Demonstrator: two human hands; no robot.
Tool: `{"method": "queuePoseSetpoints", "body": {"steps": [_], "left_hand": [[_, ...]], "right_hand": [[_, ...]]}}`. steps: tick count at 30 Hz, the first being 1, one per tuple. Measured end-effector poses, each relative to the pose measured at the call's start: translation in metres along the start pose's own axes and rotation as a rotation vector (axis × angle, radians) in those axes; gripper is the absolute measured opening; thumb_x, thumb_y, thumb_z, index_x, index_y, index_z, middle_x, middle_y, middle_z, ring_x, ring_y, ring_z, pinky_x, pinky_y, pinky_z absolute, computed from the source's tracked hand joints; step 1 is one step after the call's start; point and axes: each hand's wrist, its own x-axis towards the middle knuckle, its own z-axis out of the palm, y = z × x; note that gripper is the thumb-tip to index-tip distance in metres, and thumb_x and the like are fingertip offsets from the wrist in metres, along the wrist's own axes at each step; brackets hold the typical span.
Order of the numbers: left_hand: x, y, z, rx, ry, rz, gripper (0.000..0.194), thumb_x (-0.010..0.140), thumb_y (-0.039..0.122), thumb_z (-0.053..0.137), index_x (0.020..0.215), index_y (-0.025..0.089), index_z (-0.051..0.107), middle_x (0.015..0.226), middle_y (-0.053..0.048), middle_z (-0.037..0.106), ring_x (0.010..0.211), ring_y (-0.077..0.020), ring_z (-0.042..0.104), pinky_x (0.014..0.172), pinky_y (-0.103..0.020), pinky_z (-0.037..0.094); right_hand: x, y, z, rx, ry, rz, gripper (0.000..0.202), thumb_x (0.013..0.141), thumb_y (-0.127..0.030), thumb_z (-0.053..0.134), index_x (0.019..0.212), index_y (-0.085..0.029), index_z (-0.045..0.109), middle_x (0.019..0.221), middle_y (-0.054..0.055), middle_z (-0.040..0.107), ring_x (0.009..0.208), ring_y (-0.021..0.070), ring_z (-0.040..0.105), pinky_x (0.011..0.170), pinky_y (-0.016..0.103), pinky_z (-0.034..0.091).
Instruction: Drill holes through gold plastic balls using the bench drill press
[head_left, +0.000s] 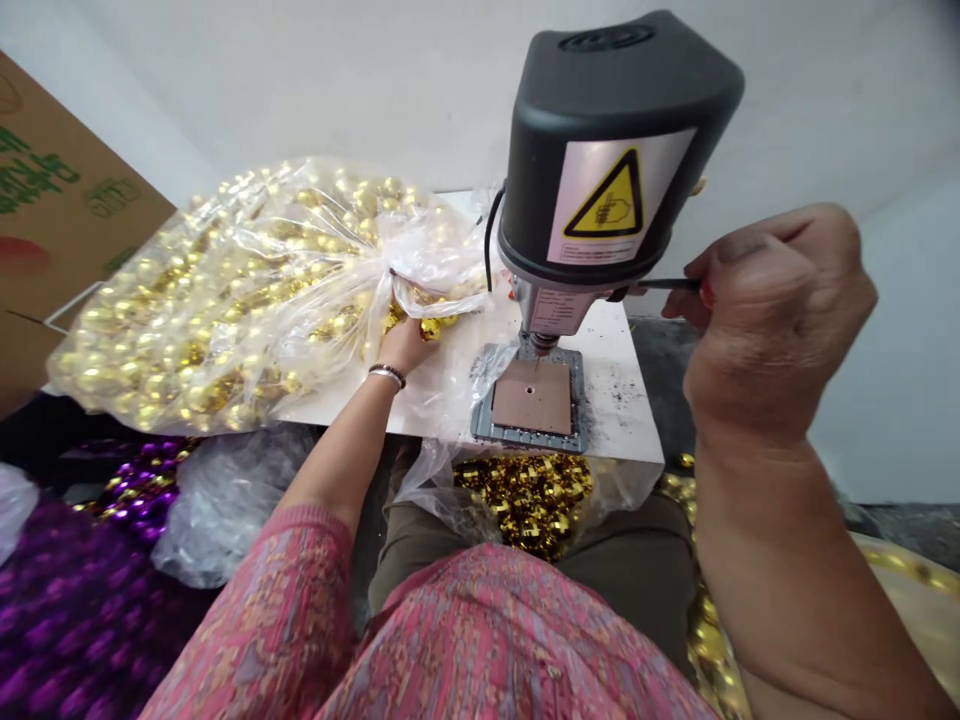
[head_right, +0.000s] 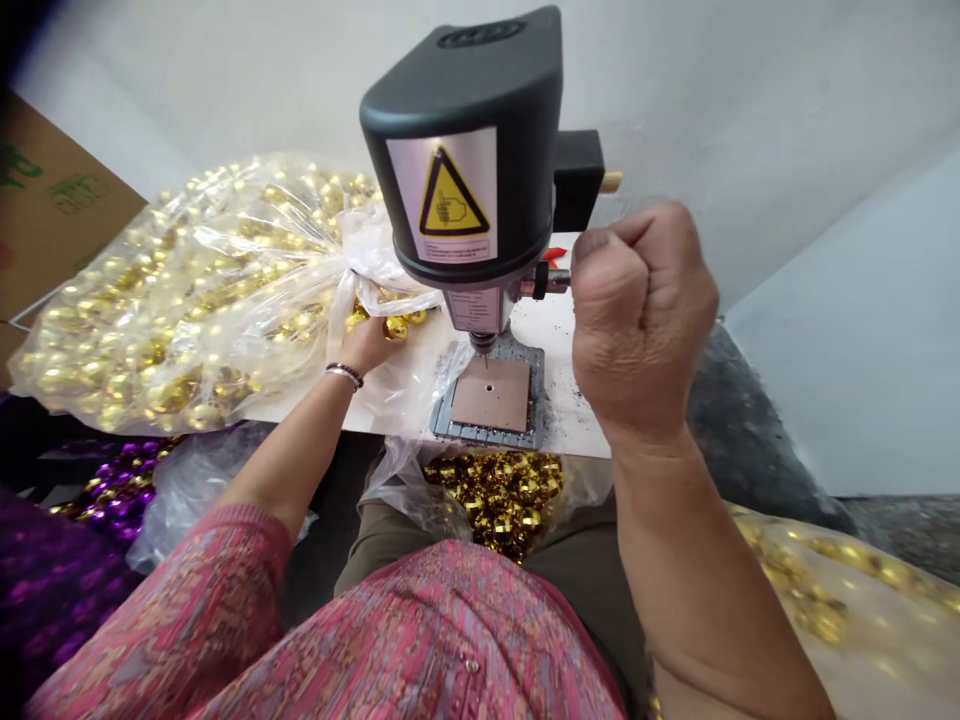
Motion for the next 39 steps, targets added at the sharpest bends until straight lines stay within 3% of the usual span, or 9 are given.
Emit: {"method": "queuePoseSetpoints", "body": {"steps": [3,5,8,11,15,22,28,35,39], "left_hand": [[-0.030,-0.003,-0.005,-0.386,-0.152,0.171,0.045,0.085,0.037,0.084,0.123,0.014,0.076,0.111,-0.011,0.079,0.100,-0.0266,0.072,0.088,-0.035,0.057],[-0.054,-0.002,-0.003,-0.737,-0.301,0.250,0.052,0.084,0.044,0.084,0.127,0.017,0.075,0.109,-0.009,0.079,0.092,-0.0209,0.072,0.080,-0.031,0.057],[-0.082,0.007,0.006,-1.152,-0.517,0.223,0.064,0.086,0.045,0.084,0.142,0.020,0.067,0.108,-0.008,0.079,0.083,-0.0168,0.072,0.072,-0.028,0.056],[-0.096,0.022,0.021,-1.298,-0.627,0.120,0.072,0.087,0.037,0.083,0.153,0.021,0.060,0.103,-0.007,0.079,0.079,-0.0158,0.074,0.070,-0.027,0.056],[-0.103,0.043,0.035,-1.229,-0.603,0.062,0.072,0.089,0.029,0.081,0.157,0.021,0.058,0.102,-0.005,0.078,0.074,-0.0128,0.072,0.065,-0.023,0.052],[-0.104,0.070,0.037,-0.857,-0.426,0.130,0.065,0.092,0.024,0.079,0.154,0.016,0.062,0.097,-0.001,0.074,0.067,-0.0091,0.065,0.059,-0.021,0.047],[-0.102,0.079,0.039,-0.677,-0.392,0.163,0.065,0.092,0.025,0.077,0.155,0.014,0.063,0.099,-0.002,0.075,0.067,-0.0118,0.064,0.062,-0.024,0.049],[-0.089,0.078,0.050,-0.565,-0.333,0.380,0.055,0.083,0.031,0.086,0.136,0.018,0.078,0.104,-0.005,0.080,0.088,-0.0186,0.069,0.083,-0.029,0.058],[-0.087,0.085,0.051,-0.497,-0.351,0.353,0.064,0.081,0.033,0.088,0.142,0.016,0.075,0.113,-0.007,0.082,0.095,-0.0217,0.071,0.091,-0.033,0.060]], "right_hand": [[0.001,0.004,0.001,-0.001,-0.004,-0.027,0.019,0.097,-0.029,0.047,0.083,-0.017,0.050,0.075,-0.006,0.052,0.071,0.0016,0.050,0.072,0.022,0.040],[0.001,0.006,0.001,0.007,-0.001,-0.051,0.020,0.098,-0.029,0.046,0.082,-0.017,0.048,0.074,-0.006,0.049,0.068,0.0007,0.047,0.070,0.021,0.037],[0.003,0.007,0.003,0.015,-0.003,-0.050,0.022,0.100,-0.030,0.046,0.082,-0.019,0.046,0.074,-0.007,0.044,0.066,0.0004,0.043,0.069,0.020,0.034],[0.005,0.004,0.005,0.038,-0.018,-0.004,0.025,0.099,-0.036,0.048,0.080,-0.021,0.042,0.072,-0.005,0.043,0.066,0.0036,0.042,0.068,0.023,0.036],[0.011,-0.001,0.006,0.027,-0.027,0.035,0.024,0.094,-0.037,0.052,0.078,-0.023,0.040,0.069,-0.004,0.042,0.066,0.0069,0.041,0.067,0.026,0.037],[0.035,-0.006,0.007,-0.042,-0.118,0.090,0.035,0.103,-0.032,0.054,0.076,-0.022,0.034,0.070,-0.006,0.044,0.066,0.0036,0.034,0.066,0.021,0.029],[0.044,-0.013,0.010,-0.066,-0.144,0.112,0.038,0.108,-0.033,0.051,0.076,-0.020,0.034,0.071,-0.006,0.043,0.068,0.0021,0.033,0.070,0.019,0.030],[0.042,-0.019,0.010,-0.066,-0.135,0.137,0.039,0.107,-0.029,0.050,0.075,-0.020,0.031,0.072,-0.006,0.041,0.069,0.0021,0.032,0.070,0.019,0.027],[0.039,-0.017,0.008,-0.025,-0.165,0.140,0.039,0.106,-0.034,0.053,0.076,-0.020,0.031,0.074,-0.006,0.043,0.070,0.0017,0.035,0.073,0.018,0.032]]}}
